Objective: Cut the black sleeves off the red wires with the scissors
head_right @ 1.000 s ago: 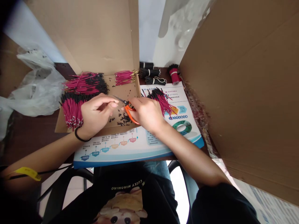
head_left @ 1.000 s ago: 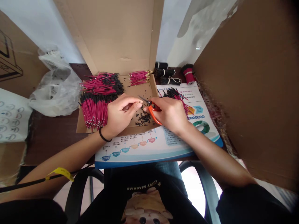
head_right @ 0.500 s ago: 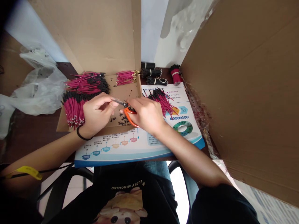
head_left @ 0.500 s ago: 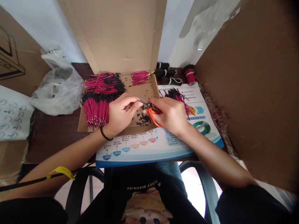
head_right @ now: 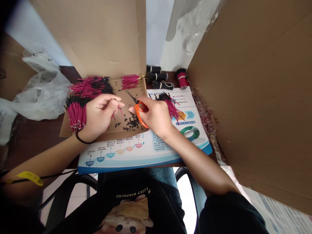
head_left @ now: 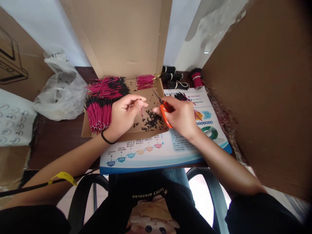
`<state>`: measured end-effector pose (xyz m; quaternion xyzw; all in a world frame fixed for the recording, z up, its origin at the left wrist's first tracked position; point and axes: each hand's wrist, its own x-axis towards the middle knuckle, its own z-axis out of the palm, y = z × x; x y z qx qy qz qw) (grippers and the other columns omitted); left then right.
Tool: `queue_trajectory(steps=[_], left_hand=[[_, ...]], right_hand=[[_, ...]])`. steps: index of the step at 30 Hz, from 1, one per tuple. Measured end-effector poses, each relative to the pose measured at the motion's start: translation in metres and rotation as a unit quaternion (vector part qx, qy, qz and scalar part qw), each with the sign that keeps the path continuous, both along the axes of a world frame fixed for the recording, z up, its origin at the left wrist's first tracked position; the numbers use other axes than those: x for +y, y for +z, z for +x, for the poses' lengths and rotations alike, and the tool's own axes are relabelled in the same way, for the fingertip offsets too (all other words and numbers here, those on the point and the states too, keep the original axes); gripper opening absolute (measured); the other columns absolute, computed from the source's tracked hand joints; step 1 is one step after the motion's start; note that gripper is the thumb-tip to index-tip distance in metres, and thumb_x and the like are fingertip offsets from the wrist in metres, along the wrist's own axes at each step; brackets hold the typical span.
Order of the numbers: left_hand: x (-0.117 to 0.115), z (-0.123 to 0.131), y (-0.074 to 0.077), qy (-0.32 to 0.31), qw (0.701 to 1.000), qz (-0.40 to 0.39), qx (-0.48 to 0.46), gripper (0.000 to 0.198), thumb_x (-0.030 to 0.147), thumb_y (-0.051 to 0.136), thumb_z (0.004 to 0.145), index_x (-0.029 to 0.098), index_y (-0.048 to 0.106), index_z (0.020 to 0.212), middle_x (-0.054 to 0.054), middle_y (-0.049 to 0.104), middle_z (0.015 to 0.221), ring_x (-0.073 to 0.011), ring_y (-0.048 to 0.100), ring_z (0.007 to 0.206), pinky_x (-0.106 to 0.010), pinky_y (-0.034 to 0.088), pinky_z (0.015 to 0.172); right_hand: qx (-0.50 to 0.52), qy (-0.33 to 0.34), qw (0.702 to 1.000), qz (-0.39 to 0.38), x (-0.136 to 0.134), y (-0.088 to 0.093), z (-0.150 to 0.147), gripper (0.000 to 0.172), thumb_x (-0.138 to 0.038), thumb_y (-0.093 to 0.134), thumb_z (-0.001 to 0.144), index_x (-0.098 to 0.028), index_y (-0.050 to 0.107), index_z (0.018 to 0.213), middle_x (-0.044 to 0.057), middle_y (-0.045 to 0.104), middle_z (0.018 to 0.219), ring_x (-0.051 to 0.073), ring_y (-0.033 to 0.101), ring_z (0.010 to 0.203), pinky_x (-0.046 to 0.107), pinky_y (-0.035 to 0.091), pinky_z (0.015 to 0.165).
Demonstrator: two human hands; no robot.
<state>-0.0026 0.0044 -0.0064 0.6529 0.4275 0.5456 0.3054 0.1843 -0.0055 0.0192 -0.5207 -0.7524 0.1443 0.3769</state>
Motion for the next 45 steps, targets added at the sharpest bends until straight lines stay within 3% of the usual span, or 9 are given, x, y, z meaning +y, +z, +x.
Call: queue_trajectory(steps=[4,8,11,15,22,28,38,41,45], left_hand=[[0.005,0.001,-0.008,-0.079,0.990,-0.064,-0.099,0.019,0.040,0.061,0.086,0.021,0.059,0.091,-0.001,0.068,0.069,-0.0070,0.055,0.050,-0.021,0.044,0.047],[0.002,0.003,-0.011,-0.128,0.980,-0.100,-0.115,0.021,0.042,0.064,0.083,0.022,0.058,0.088,0.002,0.061,0.060,-0.0084,0.057,0.051,-0.022,0.046,0.049],[0.001,0.003,-0.007,-0.093,0.986,-0.092,-0.101,0.021,0.041,0.067,0.081,0.020,0.062,0.085,0.000,0.065,0.066,-0.0081,0.057,0.052,-0.022,0.047,0.048],[0.005,-0.002,0.002,0.028,0.994,-0.053,-0.090,0.022,0.041,0.062,0.084,0.020,0.063,0.082,-0.003,0.070,0.077,-0.0076,0.057,0.055,-0.021,0.045,0.045],[0.006,-0.005,0.003,0.029,0.999,-0.034,0.001,0.056,0.048,0.044,0.093,0.017,0.048,0.046,-0.002,0.055,0.051,-0.0093,0.056,0.053,-0.023,0.043,0.050],[0.000,0.001,0.004,-0.016,0.997,-0.053,0.053,0.011,0.028,0.064,0.082,0.020,0.071,0.080,0.000,0.067,0.064,-0.0089,0.054,0.051,-0.022,0.039,0.046],[-0.005,0.003,0.005,-0.103,0.992,-0.073,-0.014,0.022,0.040,0.063,0.084,0.023,0.074,0.094,-0.004,0.073,0.077,-0.0085,0.058,0.053,-0.022,0.041,0.046],[-0.006,0.003,0.003,-0.088,0.992,-0.085,-0.033,0.023,0.041,0.063,0.084,0.022,0.073,0.090,-0.003,0.072,0.074,-0.0064,0.052,0.046,-0.021,0.038,0.042],[-0.008,0.002,0.005,-0.023,0.998,-0.050,-0.031,0.023,0.041,0.062,0.085,0.021,0.071,0.090,-0.004,0.073,0.078,-0.0057,0.050,0.045,-0.021,0.038,0.041]], right_hand=[[0.127,0.059,0.987,-0.077,-0.001,-0.001,-0.004,0.036,-0.048,0.068,0.074,-0.015,0.067,0.089,0.000,0.063,0.070,0.009,0.051,0.060,0.023,0.043,0.058],[0.254,0.152,0.940,-0.171,-0.001,-0.003,-0.011,0.036,-0.048,0.070,0.070,-0.017,0.060,0.087,0.001,0.066,0.078,0.012,0.061,0.069,0.026,0.050,0.065],[0.293,0.170,0.915,-0.218,0.000,-0.002,-0.012,0.038,-0.045,0.073,0.066,-0.020,0.055,0.087,-0.001,0.065,0.075,0.012,0.062,0.067,0.026,0.050,0.061],[0.301,0.135,0.912,-0.243,0.002,0.000,-0.009,0.038,-0.039,0.076,0.063,-0.020,0.053,0.086,-0.004,0.063,0.069,0.011,0.060,0.062,0.025,0.048,0.058],[0.298,0.126,0.918,-0.231,0.004,-0.003,-0.009,0.037,-0.038,0.076,0.062,-0.020,0.053,0.086,-0.003,0.062,0.070,0.011,0.058,0.063,0.026,0.046,0.057],[0.279,0.125,0.927,-0.216,0.005,-0.006,-0.009,0.036,-0.039,0.073,0.066,-0.020,0.052,0.088,-0.004,0.060,0.069,0.010,0.056,0.062,0.026,0.046,0.058],[0.294,0.144,0.918,-0.223,0.003,-0.010,-0.014,0.034,-0.037,0.075,0.064,-0.019,0.054,0.083,-0.002,0.064,0.072,0.011,0.058,0.063,0.027,0.048,0.062],[0.229,0.138,0.950,-0.162,0.001,-0.009,-0.010,0.028,-0.039,0.069,0.072,-0.019,0.057,0.088,-0.002,0.064,0.071,0.011,0.058,0.062,0.026,0.047,0.062],[0.062,0.074,0.995,0.023,-0.001,-0.001,-0.002,0.023,-0.036,0.061,0.082,-0.018,0.065,0.094,0.000,0.063,0.070,0.011,0.054,0.062,0.025,0.044,0.061]])
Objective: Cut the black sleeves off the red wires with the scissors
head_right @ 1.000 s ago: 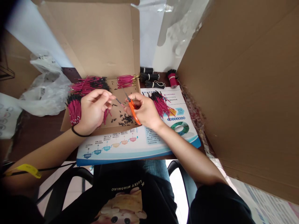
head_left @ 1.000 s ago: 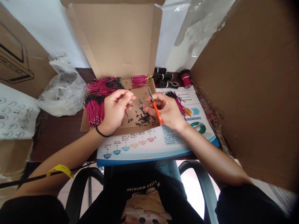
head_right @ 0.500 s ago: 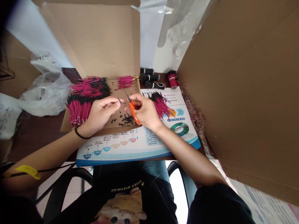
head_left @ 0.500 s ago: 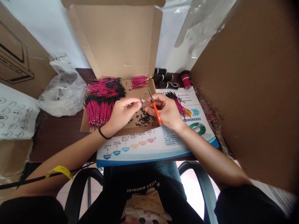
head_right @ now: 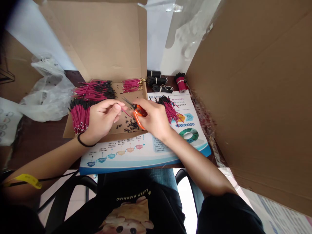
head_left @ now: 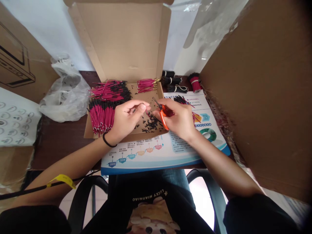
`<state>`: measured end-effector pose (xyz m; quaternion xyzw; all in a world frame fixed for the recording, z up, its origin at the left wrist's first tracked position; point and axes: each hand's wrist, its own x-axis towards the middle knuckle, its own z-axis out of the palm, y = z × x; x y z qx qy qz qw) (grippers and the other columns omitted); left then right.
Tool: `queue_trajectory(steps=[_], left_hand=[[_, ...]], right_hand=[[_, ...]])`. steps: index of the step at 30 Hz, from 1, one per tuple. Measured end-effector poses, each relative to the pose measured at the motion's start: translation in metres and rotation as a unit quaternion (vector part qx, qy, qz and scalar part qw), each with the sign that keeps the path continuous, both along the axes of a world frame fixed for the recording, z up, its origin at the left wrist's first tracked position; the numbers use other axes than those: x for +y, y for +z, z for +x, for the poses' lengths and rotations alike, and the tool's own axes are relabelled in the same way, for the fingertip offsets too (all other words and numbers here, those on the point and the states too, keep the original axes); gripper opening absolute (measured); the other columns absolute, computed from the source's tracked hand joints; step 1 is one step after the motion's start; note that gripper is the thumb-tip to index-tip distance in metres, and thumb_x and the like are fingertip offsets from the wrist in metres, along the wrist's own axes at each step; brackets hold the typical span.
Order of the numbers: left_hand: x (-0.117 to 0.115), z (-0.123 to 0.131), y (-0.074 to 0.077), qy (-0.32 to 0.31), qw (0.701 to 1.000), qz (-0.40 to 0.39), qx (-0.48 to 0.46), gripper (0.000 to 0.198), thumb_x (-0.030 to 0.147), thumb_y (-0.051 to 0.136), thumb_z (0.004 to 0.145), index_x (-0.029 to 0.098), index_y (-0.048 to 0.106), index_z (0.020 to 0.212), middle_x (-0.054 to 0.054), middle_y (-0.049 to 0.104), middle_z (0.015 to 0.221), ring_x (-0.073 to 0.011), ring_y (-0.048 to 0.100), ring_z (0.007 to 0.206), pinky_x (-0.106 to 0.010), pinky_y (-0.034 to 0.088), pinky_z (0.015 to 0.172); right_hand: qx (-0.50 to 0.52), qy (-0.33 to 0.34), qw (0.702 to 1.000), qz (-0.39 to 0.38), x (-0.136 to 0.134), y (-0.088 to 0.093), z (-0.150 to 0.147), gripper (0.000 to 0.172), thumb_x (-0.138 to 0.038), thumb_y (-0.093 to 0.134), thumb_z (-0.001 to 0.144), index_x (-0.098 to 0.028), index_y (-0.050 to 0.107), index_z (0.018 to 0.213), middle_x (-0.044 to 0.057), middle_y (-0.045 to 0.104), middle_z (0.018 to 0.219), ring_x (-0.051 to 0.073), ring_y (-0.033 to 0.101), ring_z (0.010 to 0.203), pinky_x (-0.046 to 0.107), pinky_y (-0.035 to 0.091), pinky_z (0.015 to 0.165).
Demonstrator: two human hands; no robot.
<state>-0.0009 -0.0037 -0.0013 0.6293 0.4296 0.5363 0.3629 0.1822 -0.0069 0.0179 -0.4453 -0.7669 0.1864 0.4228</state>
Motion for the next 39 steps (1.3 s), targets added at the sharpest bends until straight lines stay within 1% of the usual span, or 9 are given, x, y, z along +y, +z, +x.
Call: queue_trajectory(steps=[3,7,14,18,23,28,31,35,39], left_hand=[[-0.001,0.000,0.004,0.035,0.997,0.048,0.046,0.020,0.038,0.064,0.084,0.020,0.071,0.087,-0.004,0.074,0.082,-0.0081,0.060,0.057,-0.021,0.043,0.047],[-0.001,0.001,0.007,0.049,0.990,0.087,0.100,0.017,0.033,0.063,0.085,0.018,0.070,0.083,-0.003,0.073,0.083,-0.0105,0.065,0.072,-0.020,0.047,0.056],[0.001,0.001,0.004,0.048,0.982,0.133,0.128,0.015,0.029,0.063,0.084,0.016,0.068,0.079,-0.003,0.071,0.078,-0.0097,0.062,0.069,-0.020,0.045,0.058],[0.001,0.000,0.004,0.047,0.981,0.130,0.133,0.016,0.029,0.063,0.085,0.016,0.069,0.080,-0.002,0.070,0.076,-0.0088,0.059,0.064,-0.021,0.042,0.055],[0.001,0.000,0.003,0.032,0.979,0.134,0.148,0.018,0.030,0.059,0.088,0.017,0.069,0.080,-0.002,0.068,0.074,-0.0100,0.059,0.067,-0.022,0.044,0.059],[0.000,0.001,0.004,0.030,0.979,0.123,0.157,0.022,0.032,0.059,0.088,0.017,0.069,0.076,-0.002,0.067,0.071,-0.0100,0.057,0.064,-0.022,0.044,0.059],[-0.002,0.003,0.006,0.012,0.991,0.060,0.118,0.024,0.035,0.058,0.088,0.017,0.070,0.079,-0.003,0.070,0.074,-0.0084,0.056,0.058,-0.021,0.042,0.053],[0.000,0.003,0.006,-0.013,0.999,-0.018,0.027,0.025,0.039,0.057,0.088,0.016,0.068,0.089,-0.005,0.072,0.077,-0.0054,0.050,0.048,-0.019,0.040,0.044],[0.005,0.004,-0.001,-0.041,0.996,-0.040,-0.072,0.021,0.039,0.060,0.087,0.019,0.061,0.092,-0.003,0.069,0.072,-0.0052,0.050,0.046,-0.017,0.041,0.042]], right_hand=[[-0.070,-0.025,0.995,0.072,0.000,0.002,0.003,0.025,-0.038,0.057,0.085,-0.016,0.067,0.094,0.002,0.063,0.069,0.011,0.054,0.062,0.024,0.043,0.060],[-0.135,-0.019,0.988,0.075,0.000,0.000,0.002,0.032,-0.044,0.055,0.086,-0.015,0.068,0.091,0.002,0.060,0.065,0.013,0.052,0.060,0.025,0.040,0.058],[-0.178,-0.012,0.982,0.059,0.000,-0.001,0.000,0.034,-0.043,0.049,0.089,-0.015,0.070,0.092,0.004,0.061,0.066,0.013,0.051,0.060,0.026,0.039,0.058],[-0.194,-0.011,0.979,0.053,0.001,-0.001,0.001,0.032,-0.042,0.051,0.088,-0.017,0.070,0.093,0.005,0.062,0.068,0.014,0.052,0.062,0.027,0.039,0.059],[-0.209,-0.008,0.976,0.062,0.002,-0.002,0.003,0.030,-0.037,0.050,0.089,-0.017,0.070,0.097,0.005,0.066,0.072,0.015,0.055,0.067,0.028,0.040,0.062],[-0.217,-0.008,0.975,0.056,0.004,-0.007,0.006,0.031,-0.039,0.049,0.090,-0.018,0.071,0.097,0.005,0.068,0.075,0.015,0.056,0.069,0.028,0.039,0.062],[-0.184,-0.020,0.982,0.023,0.005,-0.007,0.005,0.030,-0.038,0.052,0.089,-0.017,0.072,0.093,0.004,0.067,0.071,0.013,0.054,0.063,0.027,0.038,0.058],[-0.060,-0.042,0.997,-0.037,0.004,-0.006,0.001,0.030,-0.040,0.060,0.083,-0.015,0.071,0.094,0.002,0.066,0.068,0.010,0.053,0.060,0.024,0.041,0.059],[0.095,0.011,0.990,-0.099,0.004,-0.013,-0.006,0.027,-0.036,0.068,0.075,-0.018,0.070,0.096,0.000,0.069,0.078,0.011,0.058,0.067,0.024,0.047,0.066]])
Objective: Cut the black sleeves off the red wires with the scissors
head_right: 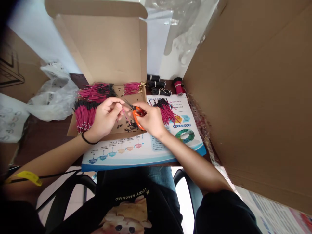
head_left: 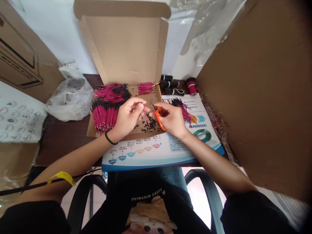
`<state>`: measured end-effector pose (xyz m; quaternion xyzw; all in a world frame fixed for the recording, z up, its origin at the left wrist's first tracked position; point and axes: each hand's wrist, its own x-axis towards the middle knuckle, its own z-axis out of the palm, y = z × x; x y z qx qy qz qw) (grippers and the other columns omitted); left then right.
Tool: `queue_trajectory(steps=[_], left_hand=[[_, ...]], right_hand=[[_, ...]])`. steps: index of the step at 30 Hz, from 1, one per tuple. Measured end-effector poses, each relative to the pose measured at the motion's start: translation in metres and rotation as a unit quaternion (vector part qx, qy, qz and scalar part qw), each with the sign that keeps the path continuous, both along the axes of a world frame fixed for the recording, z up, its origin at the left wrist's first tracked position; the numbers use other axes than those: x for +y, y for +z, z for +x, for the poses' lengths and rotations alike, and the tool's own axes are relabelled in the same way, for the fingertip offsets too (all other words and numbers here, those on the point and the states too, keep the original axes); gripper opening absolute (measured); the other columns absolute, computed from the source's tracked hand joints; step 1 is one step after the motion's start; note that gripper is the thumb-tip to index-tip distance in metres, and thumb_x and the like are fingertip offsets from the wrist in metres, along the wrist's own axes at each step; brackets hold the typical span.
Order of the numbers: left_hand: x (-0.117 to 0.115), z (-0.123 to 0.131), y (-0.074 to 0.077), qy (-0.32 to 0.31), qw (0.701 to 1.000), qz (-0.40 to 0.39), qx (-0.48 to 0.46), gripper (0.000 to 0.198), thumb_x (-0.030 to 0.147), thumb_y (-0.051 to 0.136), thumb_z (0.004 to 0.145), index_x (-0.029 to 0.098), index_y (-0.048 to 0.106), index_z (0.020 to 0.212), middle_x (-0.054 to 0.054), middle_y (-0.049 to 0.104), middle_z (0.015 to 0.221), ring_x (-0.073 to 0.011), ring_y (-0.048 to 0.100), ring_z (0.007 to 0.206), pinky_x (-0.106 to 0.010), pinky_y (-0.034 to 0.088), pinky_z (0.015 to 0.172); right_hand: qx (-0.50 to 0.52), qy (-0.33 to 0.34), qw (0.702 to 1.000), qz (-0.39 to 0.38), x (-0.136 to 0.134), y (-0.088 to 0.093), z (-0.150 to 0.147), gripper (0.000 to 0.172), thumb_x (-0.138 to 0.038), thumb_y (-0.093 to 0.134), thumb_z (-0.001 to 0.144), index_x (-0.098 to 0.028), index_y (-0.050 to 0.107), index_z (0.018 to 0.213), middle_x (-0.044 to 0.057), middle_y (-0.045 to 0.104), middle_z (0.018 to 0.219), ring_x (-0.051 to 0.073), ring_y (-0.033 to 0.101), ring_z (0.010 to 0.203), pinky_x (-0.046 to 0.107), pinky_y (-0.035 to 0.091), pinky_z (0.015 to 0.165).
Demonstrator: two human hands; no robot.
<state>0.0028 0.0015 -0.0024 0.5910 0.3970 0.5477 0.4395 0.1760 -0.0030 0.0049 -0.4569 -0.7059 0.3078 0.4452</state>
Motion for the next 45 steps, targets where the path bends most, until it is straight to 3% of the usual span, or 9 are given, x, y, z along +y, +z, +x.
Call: queue_trajectory(steps=[4,9,13,15,20,23,33,45], left_hand=[[0.001,0.004,-0.006,-0.030,0.999,-0.010,-0.022,0.022,0.040,0.064,0.083,0.020,0.058,0.087,0.001,0.061,0.063,-0.0064,0.052,0.046,-0.018,0.043,0.042],[-0.003,0.005,-0.007,-0.022,0.999,-0.021,-0.019,0.020,0.039,0.068,0.080,0.018,0.066,0.082,0.000,0.062,0.066,-0.0041,0.049,0.041,-0.017,0.038,0.036],[-0.004,0.004,-0.007,0.036,0.998,-0.043,-0.030,0.023,0.041,0.067,0.080,0.018,0.067,0.080,-0.002,0.064,0.071,-0.0052,0.050,0.046,-0.017,0.036,0.035],[-0.003,0.003,-0.005,0.061,0.996,-0.038,-0.053,0.025,0.043,0.066,0.080,0.018,0.065,0.076,-0.004,0.064,0.073,-0.0069,0.053,0.053,-0.016,0.036,0.036],[0.002,0.002,-0.001,0.064,0.995,-0.039,-0.066,0.035,0.048,0.062,0.081,0.018,0.057,0.065,-0.002,0.056,0.066,-0.0067,0.049,0.054,-0.016,0.035,0.038],[0.006,0.001,-0.002,0.061,0.994,-0.056,-0.067,0.035,0.049,0.061,0.081,0.018,0.055,0.064,-0.002,0.055,0.066,-0.0064,0.048,0.054,-0.016,0.035,0.038],[0.002,0.002,-0.008,0.030,0.996,-0.049,-0.067,0.039,0.050,0.056,0.086,0.017,0.056,0.064,-0.001,0.053,0.063,-0.0068,0.047,0.051,-0.018,0.035,0.040],[-0.006,0.000,-0.009,-0.003,0.999,-0.030,0.041,0.039,0.046,0.047,0.092,0.018,0.059,0.069,-0.001,0.057,0.062,-0.0061,0.044,0.047,-0.020,0.037,0.043]], right_hand=[[0.087,0.028,0.995,-0.041,0.003,-0.009,-0.005,0.027,-0.033,0.070,0.070,-0.019,0.069,0.094,0.002,0.071,0.088,0.014,0.064,0.078,0.030,0.051,0.075],[0.071,0.039,0.996,-0.029,0.001,-0.008,-0.005,0.027,-0.028,0.067,0.072,-0.019,0.068,0.098,0.002,0.072,0.090,0.014,0.064,0.080,0.029,0.051,0.076],[-0.013,0.031,0.999,0.017,-0.002,0.010,0.008,0.029,-0.026,0.062,0.075,-0.018,0.069,0.102,0.001,0.072,0.089,0.013,0.063,0.075,0.026,0.049,0.070],[-0.099,-0.012,0.994,0.044,0.002,0.023,0.022,0.028,-0.023,0.059,0.075,-0.019,0.070,0.101,0.001,0.072,0.085,0.013,0.062,0.072,0.026,0.047,0.069],[-0.313,-0.140,0.939,0.026,0.023,0.043,0.068,0.032,-0.022,0.056,0.073,-0.018,0.072,0.100,0.005,0.072,0.079,0.019,0.063,0.074,0.031,0.044,0.070],[-0.381,-0.151,0.912,-0.009,0.032,0.039,0.081,0.032,-0.025,0.056,0.073,-0.020,0.073,0.100,0.007,0.072,0.082,0.021,0.063,0.075,0.031,0.043,0.067],[-0.493,-0.127,0.859,-0.053,0.026,0.037,0.068,0.035,-0.025,0.051,0.076,-0.025,0.071,0.104,0.009,0.073,0.099,0.026,0.064,0.083,0.032,0.038,0.061],[-0.501,-0.156,0.848,-0.075,0.031,0.033,0.071,0.034,-0.032,0.052,0.078,-0.024,0.071,0.104,0.011,0.072,0.094,0.027,0.065,0.080,0.032,0.037,0.058]])
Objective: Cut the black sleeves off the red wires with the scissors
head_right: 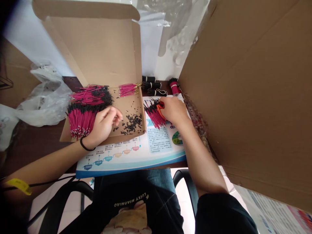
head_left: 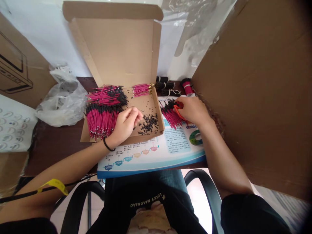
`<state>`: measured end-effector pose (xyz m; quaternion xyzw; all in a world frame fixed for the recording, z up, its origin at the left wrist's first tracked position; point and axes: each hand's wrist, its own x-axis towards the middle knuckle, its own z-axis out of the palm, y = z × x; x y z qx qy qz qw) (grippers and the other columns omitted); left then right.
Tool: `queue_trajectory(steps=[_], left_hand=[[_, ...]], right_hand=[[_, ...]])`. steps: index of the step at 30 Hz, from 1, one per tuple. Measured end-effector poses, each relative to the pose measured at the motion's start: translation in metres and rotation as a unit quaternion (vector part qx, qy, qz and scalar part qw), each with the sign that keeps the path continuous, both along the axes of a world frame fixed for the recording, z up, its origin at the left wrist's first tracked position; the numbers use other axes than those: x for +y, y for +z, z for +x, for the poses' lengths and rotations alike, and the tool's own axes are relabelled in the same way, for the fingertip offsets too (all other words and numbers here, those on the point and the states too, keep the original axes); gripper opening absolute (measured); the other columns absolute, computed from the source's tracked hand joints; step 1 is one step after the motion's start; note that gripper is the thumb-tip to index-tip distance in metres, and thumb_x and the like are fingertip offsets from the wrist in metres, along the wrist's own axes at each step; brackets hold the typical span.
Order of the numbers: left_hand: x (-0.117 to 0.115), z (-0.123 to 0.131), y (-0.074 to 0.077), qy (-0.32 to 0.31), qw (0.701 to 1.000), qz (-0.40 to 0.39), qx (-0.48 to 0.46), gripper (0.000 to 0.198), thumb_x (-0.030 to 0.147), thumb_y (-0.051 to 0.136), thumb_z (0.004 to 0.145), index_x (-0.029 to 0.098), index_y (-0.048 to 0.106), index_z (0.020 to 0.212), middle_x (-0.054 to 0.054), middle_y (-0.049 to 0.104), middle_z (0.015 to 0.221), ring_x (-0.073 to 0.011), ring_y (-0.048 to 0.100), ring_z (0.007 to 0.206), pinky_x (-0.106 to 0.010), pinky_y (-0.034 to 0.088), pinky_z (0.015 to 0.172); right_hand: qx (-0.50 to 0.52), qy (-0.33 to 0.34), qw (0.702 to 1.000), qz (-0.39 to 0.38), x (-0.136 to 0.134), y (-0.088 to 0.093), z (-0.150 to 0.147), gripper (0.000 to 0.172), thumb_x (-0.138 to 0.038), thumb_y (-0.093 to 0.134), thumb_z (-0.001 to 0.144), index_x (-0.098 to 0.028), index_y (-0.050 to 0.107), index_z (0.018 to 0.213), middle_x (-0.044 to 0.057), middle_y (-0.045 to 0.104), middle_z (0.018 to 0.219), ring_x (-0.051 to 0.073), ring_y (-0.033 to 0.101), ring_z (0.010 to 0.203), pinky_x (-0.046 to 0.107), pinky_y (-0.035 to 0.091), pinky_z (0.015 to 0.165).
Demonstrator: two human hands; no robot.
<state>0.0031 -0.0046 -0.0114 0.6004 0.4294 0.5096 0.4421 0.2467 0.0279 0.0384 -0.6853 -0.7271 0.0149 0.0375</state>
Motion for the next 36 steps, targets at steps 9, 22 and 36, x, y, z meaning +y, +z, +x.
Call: queue_trajectory(steps=[9,22,36], left_hand=[[-0.004,-0.001,0.002,-0.018,0.998,0.019,0.053,0.038,0.040,0.043,0.095,0.017,0.060,0.070,-0.001,0.060,0.064,-0.0064,0.048,0.050,-0.020,0.040,0.047],[-0.014,0.005,0.009,-0.080,0.952,0.166,0.246,0.030,0.028,0.046,0.092,0.017,0.062,0.070,-0.003,0.063,0.065,-0.0103,0.053,0.054,-0.025,0.041,0.053],[0.045,-0.063,0.016,0.070,0.872,0.210,0.436,0.010,0.013,0.065,0.071,0.021,0.069,0.076,-0.004,0.056,0.080,-0.0181,0.053,0.074,-0.034,0.046,0.078]], right_hand=[[-0.022,0.002,1.000,-0.014,-0.003,0.001,-0.001,0.031,-0.038,0.054,0.079,-0.024,0.070,0.102,0.012,0.071,0.092,0.028,0.063,0.077,0.034,0.039,0.059],[-0.039,-0.025,0.999,0.003,-0.004,-0.004,-0.009,0.028,-0.031,0.048,0.082,-0.020,0.070,0.095,0.014,0.068,0.084,0.026,0.061,0.069,0.033,0.035,0.054],[-0.010,-0.027,0.999,0.030,-0.005,-0.005,-0.014,0.039,-0.048,0.051,0.085,-0.019,0.069,0.103,0.017,0.070,0.086,0.029,0.062,0.074,0.034,0.039,0.058]])
